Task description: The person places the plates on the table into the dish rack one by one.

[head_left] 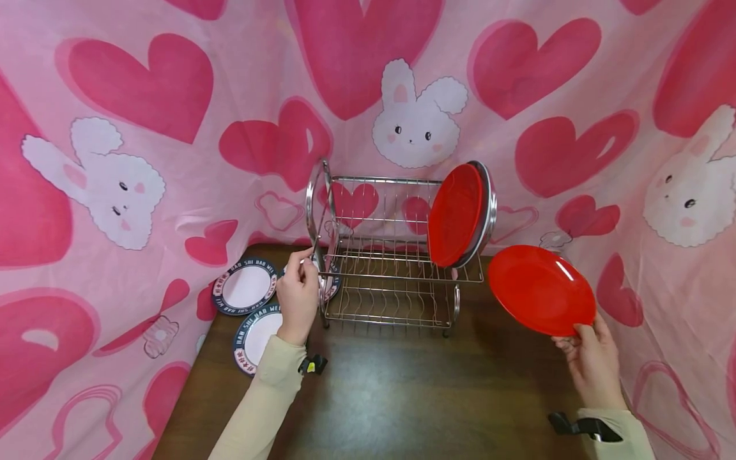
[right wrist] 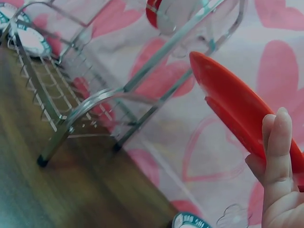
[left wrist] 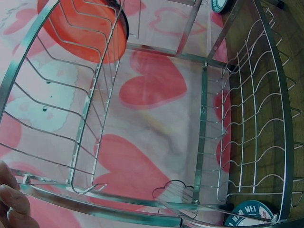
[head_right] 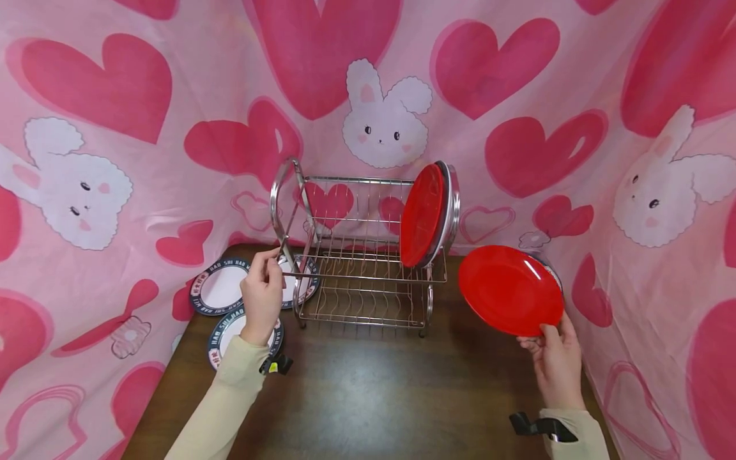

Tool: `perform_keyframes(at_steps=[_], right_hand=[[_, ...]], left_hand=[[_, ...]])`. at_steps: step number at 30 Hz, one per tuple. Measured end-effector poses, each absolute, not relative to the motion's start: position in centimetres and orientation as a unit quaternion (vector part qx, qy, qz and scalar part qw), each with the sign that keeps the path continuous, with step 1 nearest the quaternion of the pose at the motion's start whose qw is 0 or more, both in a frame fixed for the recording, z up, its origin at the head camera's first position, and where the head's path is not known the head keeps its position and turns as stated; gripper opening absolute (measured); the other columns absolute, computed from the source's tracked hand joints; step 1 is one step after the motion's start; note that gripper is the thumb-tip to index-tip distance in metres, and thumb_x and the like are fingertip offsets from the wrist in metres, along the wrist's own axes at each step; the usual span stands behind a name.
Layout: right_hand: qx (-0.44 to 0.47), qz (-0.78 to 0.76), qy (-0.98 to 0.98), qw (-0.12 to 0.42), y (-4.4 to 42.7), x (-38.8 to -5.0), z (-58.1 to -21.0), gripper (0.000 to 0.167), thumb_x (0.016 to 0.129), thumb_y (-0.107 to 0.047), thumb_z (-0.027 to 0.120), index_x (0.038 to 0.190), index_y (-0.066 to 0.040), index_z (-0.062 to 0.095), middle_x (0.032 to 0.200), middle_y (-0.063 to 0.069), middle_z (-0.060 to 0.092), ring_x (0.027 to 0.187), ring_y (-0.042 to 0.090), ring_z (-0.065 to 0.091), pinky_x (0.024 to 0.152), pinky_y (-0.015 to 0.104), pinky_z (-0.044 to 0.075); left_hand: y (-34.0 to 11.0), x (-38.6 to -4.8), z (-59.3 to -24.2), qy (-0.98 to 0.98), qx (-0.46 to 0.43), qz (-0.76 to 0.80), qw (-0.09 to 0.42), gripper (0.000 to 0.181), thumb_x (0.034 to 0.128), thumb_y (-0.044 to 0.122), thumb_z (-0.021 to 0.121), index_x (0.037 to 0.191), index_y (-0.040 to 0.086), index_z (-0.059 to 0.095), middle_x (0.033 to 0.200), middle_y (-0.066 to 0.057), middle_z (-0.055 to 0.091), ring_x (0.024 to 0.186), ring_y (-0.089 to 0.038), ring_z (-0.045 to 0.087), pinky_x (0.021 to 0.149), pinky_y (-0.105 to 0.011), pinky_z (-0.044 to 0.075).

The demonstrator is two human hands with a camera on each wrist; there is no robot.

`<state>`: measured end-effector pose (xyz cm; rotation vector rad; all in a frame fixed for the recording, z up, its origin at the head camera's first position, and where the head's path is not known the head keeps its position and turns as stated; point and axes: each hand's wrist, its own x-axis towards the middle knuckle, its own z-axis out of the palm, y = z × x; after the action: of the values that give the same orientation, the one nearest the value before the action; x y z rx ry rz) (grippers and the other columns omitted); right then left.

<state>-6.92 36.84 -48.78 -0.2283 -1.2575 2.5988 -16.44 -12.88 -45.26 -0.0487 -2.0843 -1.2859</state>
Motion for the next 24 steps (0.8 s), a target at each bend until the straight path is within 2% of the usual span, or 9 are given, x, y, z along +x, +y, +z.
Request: perform_keyframes(at_steps=[10,24], right_hand=[[-0.065,0.9,-0.41,0.134,36.6,-6.5,-46.6,0.036,0.108,0.003,0.04,0.138,-0.013,0.052,0.093,0.011,0.07,0.061,0.022,0.07,0.059,0.026,0.059],[-0.041,0.907,-0.395,0.141,35.9,-5.4,-43.8,0.03,0.108,0.003,0.039,0.133,-0.008,0.053,0.097,0.012,0.068,0.062,0.023,0.071,0.06,0.027,0.059]], left_hand=[[-12.8,-16.4,-45.3,-0.801,-0.016,-0.492,0.34,0.028,0.1034,0.009,0.052,0.123,0.004,0.072,0.059,0.001,0.041,0.048,-0.008,0.035,0.049,-0.03,0.027],[-12.7,-16.4,-45.2,-0.798,-0.015,-0.498,0.339,0.028,0.1033,0.008,0.051,0.122,0.004,0.072,0.058,0.0,0.042,0.046,-0.007,0.035,0.048,-0.03,0.027]])
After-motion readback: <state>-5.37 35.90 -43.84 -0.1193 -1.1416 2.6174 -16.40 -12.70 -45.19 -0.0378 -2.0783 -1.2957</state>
